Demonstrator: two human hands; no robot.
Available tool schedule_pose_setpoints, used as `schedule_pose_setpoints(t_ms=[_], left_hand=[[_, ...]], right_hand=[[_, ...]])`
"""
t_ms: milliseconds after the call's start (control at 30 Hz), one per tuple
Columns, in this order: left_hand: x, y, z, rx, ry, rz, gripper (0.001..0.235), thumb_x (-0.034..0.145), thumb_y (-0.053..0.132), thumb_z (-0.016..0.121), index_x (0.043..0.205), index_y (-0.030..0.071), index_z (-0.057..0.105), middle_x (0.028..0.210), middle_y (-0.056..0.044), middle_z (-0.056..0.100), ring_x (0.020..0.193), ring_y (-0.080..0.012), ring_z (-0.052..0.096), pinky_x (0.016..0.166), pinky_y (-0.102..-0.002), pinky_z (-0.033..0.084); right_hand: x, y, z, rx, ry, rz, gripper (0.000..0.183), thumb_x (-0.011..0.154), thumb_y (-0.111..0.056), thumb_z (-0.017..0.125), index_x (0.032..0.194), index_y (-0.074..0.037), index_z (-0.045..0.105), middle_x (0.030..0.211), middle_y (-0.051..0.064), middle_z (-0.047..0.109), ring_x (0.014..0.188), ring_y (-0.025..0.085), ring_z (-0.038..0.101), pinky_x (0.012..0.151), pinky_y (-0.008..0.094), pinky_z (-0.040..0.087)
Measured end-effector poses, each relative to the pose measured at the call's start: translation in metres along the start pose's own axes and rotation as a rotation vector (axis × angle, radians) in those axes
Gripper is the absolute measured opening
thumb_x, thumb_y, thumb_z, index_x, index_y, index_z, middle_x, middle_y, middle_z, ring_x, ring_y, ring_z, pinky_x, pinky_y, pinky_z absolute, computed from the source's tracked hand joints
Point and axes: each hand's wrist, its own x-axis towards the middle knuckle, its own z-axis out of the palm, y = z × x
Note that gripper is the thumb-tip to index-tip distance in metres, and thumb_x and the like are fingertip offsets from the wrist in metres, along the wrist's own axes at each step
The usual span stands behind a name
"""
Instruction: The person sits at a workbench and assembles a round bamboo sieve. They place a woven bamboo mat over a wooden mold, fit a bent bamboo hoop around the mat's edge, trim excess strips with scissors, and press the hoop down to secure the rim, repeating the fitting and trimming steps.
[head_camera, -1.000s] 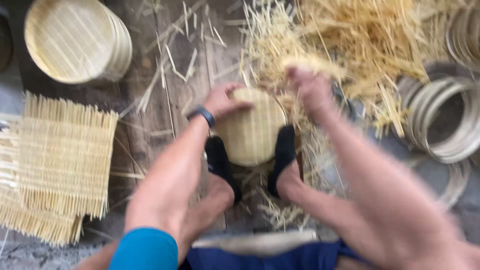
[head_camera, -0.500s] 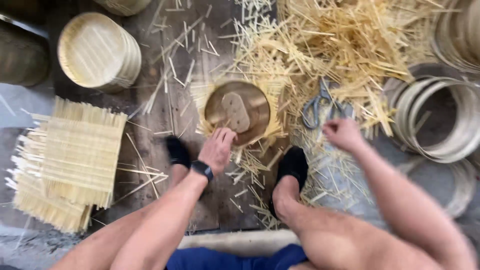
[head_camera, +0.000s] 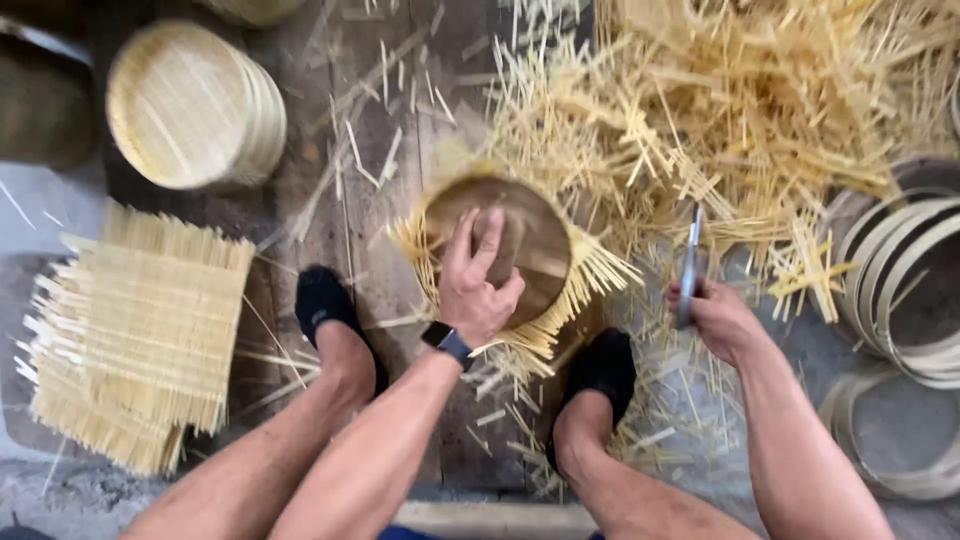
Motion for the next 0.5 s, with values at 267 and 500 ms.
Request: schedule_pose_setpoints(t_ms=[267,500], left_hand=[[0.006,-0.011,0.004,0.09,-0.339,0.285,0.103,0.075,0.017,0.08,0.161,0.032,0.026,0.155,-0.028,0.041,0.141,-0.0437,0.044,0.12,-0.057,0.034],[-0.009,0.018,0.022,0.171,-0.197,0.037,0.109,0.069,0.014,0.086,0.16,0.015,0.025,0.144,-0.024,0.05,0.132,-0.0452,0.044,0.118,-0.059,0.027]], right_hand=[[-0.088,0.041,0.019,-0.241,0.03,-0.008,0.051,0.09,-0.04,0.08,0.107,0.007,0.069,0.076,0.016,0.062,0.064,0.028,0.058,0.056,0.038,0.047],[-0.098,-0.055,0.043,-0.984,0.33,-0.672,0.068,0.089,-0.059,0.061,0.123,0.0,0.058,0.106,0.018,0.063,0.099,0.029,0.061,0.086,0.047,0.05]])
